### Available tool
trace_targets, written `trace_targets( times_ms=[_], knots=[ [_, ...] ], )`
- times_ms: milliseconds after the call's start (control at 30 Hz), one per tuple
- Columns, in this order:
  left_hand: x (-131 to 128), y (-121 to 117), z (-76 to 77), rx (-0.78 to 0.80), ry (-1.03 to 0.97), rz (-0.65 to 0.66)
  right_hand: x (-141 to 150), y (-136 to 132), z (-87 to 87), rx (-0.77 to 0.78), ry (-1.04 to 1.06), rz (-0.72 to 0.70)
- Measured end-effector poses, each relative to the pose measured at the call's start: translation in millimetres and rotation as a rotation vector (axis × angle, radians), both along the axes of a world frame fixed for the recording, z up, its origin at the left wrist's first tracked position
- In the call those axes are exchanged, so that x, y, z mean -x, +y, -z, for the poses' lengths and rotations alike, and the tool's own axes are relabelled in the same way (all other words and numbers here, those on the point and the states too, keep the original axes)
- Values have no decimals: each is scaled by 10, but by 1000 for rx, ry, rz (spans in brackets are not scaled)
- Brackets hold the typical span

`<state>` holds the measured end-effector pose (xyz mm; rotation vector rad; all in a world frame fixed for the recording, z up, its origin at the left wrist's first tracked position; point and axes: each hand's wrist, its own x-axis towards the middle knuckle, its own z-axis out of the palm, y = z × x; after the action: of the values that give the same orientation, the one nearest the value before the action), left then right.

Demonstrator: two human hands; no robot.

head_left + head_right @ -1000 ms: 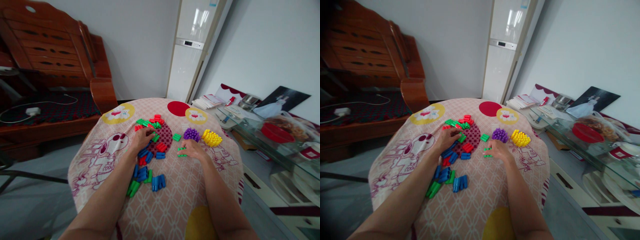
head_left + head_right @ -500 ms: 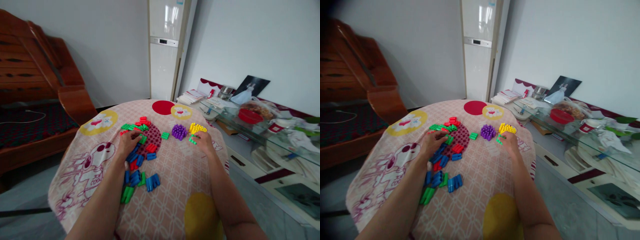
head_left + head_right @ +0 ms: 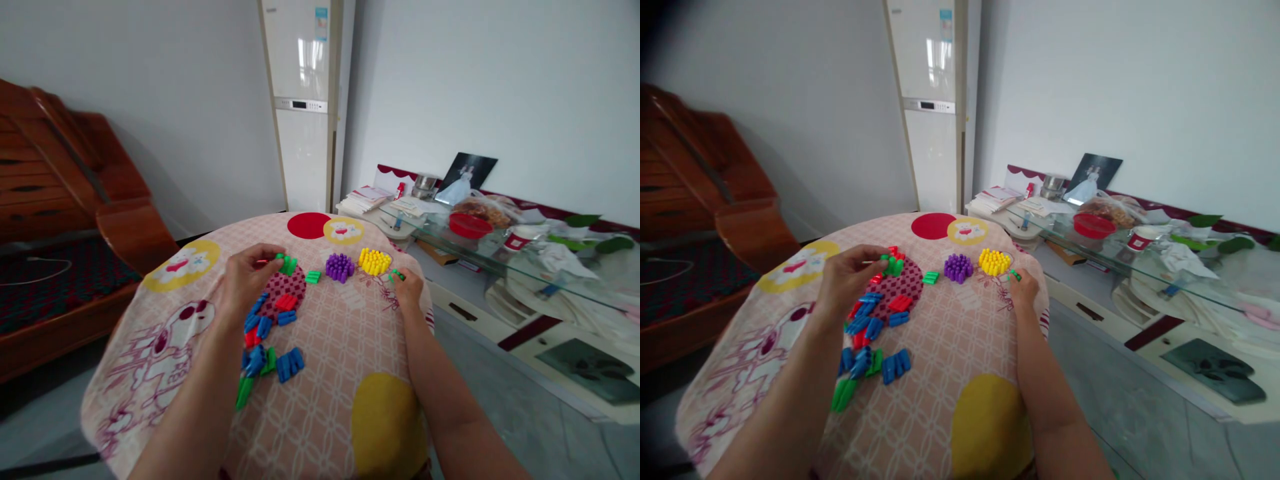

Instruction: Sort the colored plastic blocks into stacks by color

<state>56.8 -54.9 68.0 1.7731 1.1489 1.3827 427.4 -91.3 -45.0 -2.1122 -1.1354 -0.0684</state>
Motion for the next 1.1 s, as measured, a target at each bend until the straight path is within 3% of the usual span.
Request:
trace_targets(
  times_ms=[133,200,367,533,700,867,1000,1100],
  knots=[
    [-851,-41,209,37,2,323,24,-11,-27,15,11,-27],
    [-1284,-45,384,76,23,382,13,-32,-39,-15,35,-34],
    [-2078,-51,746,147,107,270,-82,-69,-42,-106,166,11],
    [-2509,-49,963,217,131,203,-156,-29,-6,-131,240,-9],
    [-2689,9,1061,146,140,222,-168,-8,27,-159,221,-24],
    [-2683,-4,1061,101,155,209,-146,-29,43,-142,218,-30],
    [-2430,22,841,51,139,185,-138,-35,62,-153,233,-31],
    [-1979,171,585,29,159,49,-149,-23,86,-149,237,-19]
  ],
)
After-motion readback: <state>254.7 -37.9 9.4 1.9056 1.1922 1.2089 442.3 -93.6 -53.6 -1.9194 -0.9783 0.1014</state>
